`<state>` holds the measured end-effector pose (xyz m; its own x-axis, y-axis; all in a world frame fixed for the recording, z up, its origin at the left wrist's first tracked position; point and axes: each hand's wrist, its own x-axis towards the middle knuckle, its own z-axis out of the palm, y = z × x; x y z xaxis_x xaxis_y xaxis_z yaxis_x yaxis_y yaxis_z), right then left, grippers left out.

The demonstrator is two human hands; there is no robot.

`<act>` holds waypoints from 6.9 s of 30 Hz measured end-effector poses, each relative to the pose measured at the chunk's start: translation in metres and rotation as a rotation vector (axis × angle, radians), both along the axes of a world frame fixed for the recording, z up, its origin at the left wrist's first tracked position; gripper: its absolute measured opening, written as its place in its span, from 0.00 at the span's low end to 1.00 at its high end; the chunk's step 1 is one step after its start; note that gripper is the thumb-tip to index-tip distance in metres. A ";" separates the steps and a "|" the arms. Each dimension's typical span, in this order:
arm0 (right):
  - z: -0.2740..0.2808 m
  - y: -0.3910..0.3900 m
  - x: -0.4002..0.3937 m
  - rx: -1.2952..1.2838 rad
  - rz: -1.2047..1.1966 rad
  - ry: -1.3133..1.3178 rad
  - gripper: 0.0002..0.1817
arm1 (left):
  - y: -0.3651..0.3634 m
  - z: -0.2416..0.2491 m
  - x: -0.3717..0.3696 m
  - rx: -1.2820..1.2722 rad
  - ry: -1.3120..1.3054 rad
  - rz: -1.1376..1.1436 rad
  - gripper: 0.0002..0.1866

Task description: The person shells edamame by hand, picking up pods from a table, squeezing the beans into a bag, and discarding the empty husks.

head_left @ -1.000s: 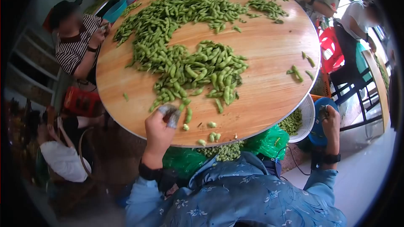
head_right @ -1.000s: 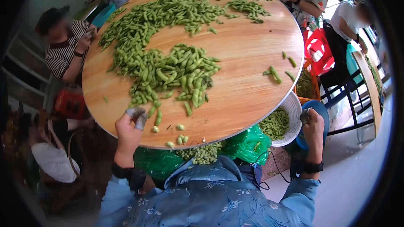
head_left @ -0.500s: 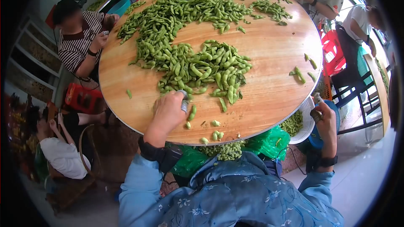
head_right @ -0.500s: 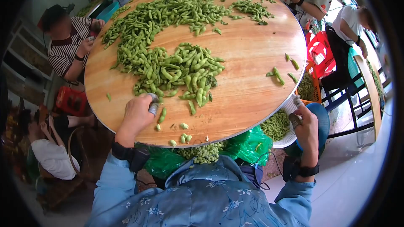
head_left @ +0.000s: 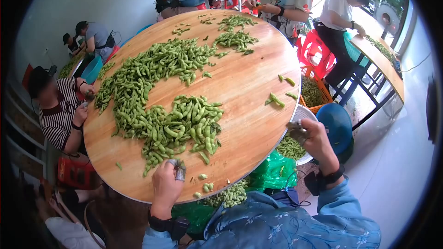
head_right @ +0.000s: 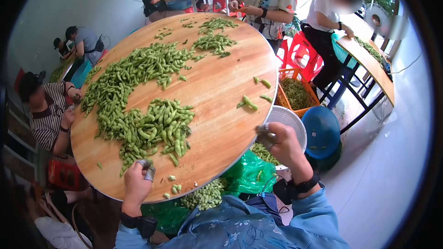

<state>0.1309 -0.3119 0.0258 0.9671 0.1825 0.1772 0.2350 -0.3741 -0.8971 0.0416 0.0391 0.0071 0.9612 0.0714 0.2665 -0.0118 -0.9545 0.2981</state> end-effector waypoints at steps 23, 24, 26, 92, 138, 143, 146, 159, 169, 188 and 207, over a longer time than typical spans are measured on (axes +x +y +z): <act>-0.001 0.140 -0.030 0.575 0.752 0.631 0.13 | -0.049 0.015 -0.026 -1.576 0.044 -0.116 0.06; 0.000 0.140 -0.030 0.562 0.757 0.632 0.12 | -0.049 0.014 -0.027 -1.578 0.044 -0.115 0.06; 0.000 0.141 -0.030 0.548 0.762 0.636 0.12 | -0.049 0.013 -0.028 -1.554 0.042 -0.102 0.05; -0.004 0.060 -0.020 -0.047 0.458 0.231 0.09 | 0.012 -0.017 0.010 -0.311 -0.001 0.017 0.10; -0.018 0.131 -0.033 0.486 0.698 0.822 0.12 | -0.046 0.004 -0.030 0.008 -0.087 -0.278 0.17; -0.019 0.137 -0.037 0.541 0.690 0.798 0.12 | -0.046 0.001 -0.030 0.003 -0.126 -0.296 0.17; -0.030 0.141 -0.039 0.626 0.668 0.805 0.12 | -0.047 -0.013 -0.030 -0.083 -0.192 -0.293 0.16; -0.032 0.137 -0.029 0.252 0.755 0.065 0.08 | -0.058 -0.017 -0.029 -1.695 0.236 -0.086 0.07; -0.015 0.132 -0.031 0.042 0.743 0.049 0.05 | -0.046 -0.006 -0.019 -0.811 0.137 -0.242 0.07; -0.012 0.128 -0.031 0.599 0.757 0.840 0.11 | -0.056 -0.007 -0.027 -0.345 0.042 -0.256 0.09; -0.028 0.136 -0.039 0.079 0.698 -0.095 0.09 | -0.061 -0.018 -0.031 -1.840 0.390 -0.016 0.14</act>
